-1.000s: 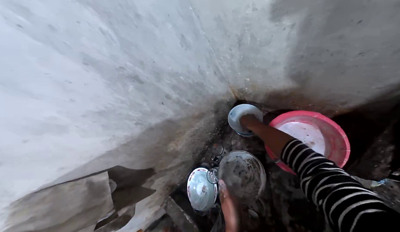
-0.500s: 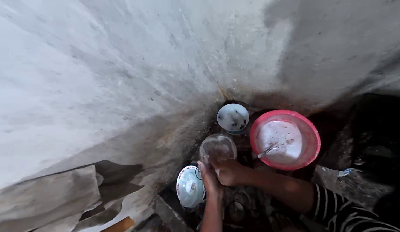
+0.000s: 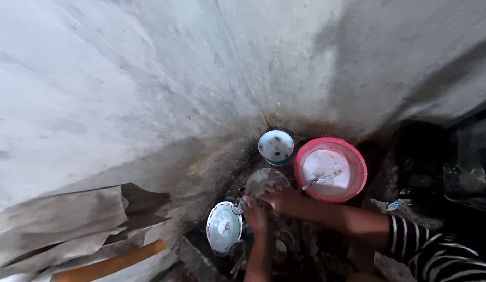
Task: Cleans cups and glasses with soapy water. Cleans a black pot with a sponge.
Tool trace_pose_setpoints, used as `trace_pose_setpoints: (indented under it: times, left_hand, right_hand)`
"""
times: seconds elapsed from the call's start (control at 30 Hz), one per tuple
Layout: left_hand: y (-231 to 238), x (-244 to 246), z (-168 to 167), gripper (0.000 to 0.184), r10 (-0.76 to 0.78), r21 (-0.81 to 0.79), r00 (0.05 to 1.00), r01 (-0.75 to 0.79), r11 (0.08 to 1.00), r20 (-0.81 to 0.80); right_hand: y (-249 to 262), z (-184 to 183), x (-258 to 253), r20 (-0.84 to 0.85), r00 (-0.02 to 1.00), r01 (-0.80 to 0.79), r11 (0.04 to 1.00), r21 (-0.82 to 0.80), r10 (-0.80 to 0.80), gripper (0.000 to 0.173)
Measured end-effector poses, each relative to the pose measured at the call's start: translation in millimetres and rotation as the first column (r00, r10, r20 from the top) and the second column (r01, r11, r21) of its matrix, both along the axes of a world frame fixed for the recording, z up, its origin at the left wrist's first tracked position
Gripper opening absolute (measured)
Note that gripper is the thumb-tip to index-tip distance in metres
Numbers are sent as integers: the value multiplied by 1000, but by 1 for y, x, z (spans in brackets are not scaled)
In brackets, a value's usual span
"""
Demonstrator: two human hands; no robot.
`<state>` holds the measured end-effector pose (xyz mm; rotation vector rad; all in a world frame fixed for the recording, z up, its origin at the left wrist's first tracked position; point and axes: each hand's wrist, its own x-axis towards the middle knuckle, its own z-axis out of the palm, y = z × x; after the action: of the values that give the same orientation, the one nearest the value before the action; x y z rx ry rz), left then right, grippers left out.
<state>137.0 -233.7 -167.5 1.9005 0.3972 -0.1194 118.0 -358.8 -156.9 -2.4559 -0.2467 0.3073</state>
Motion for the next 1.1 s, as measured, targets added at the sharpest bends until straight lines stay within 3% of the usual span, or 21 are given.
trace_pose_setpoints:
  times: [0.07,0.1,0.17,0.23,0.3,0.37,0.43,0.47,0.53,0.6,0.63,0.7,0.77,0.8,0.87,0.93,1.0,1.07,1.1]
  left_hand:
    - [7,-4,3,56,-79,114,997,78,990,5]
    - [3,-9,4,55,-112,139,994,109,984,13]
    - [-16,-22,5,50,-120,111,991,114,987,50]
    - [-33,-22,7,53,-76,-21,996,77,997,51]
    - [-27,-13,6,61,-60,-125,998,59,990,-3]
    - [-11,-1,2,65,-63,-107,997,59,993,-41]
    - [5,5,-1,64,-83,-1,996,83,997,-14]
    - [7,5,-4,63,-71,55,997,70,996,6]
    - [5,-2,-7,60,-38,81,999,39,996,-5]
    - [-4,-11,-1,53,-84,-48,991,80,996,-101]
    - [-13,-15,6,48,-114,-168,982,88,982,-150]
    - [-27,-21,13,34,-198,-443,962,98,891,-186]
    - [-30,-32,10,26,-379,-681,919,211,701,-105]
    - [-29,-40,16,28,-480,-726,874,281,627,-76]
    - [-36,-51,26,31,-590,-776,797,288,562,-131]
    - [-59,-49,28,40,-603,-796,755,189,575,-256]
    - [-77,-48,40,40,-619,-751,716,205,628,-323]
    - [-88,-51,39,29,-622,-674,708,281,684,-336]
    - [-92,-52,38,26,-622,-636,713,323,701,-324]
  right_hand:
    - [-19,5,-4,111,989,111,988,-108,-99,36]
    - [-24,-1,0,271,949,207,968,-143,-163,30]
    - [-20,-15,12,459,861,299,948,-110,-218,29]
    - [-7,-13,11,303,937,174,985,21,-172,39]
    - [-9,-5,4,121,993,-31,989,143,13,48]
    - [-16,-2,-4,28,993,-116,992,44,114,48]
    - [-31,16,-13,18,999,-47,994,-98,49,37]
    - [-41,23,-16,97,995,36,990,-135,-23,32]
    - [-58,34,-25,308,924,250,967,-44,-225,30]
    - [-66,28,-38,411,786,399,887,233,-462,37]
    - [-63,18,-45,446,711,397,834,383,-543,38]
    - [-46,-4,-61,559,610,224,799,559,-562,32]
    - [-34,-17,-71,708,554,70,872,485,-438,31]
    - [-35,-13,-71,764,517,33,901,433,-386,37]
    - [-48,14,-62,793,468,1,898,439,-389,42]
    - [-75,41,-50,701,545,-5,834,551,-460,29]
    - [-107,51,-40,492,672,41,692,721,-553,27]
    - [-125,44,-39,156,749,132,377,917,-644,27]
    - [-127,44,-43,-8,727,216,218,952,-686,29]
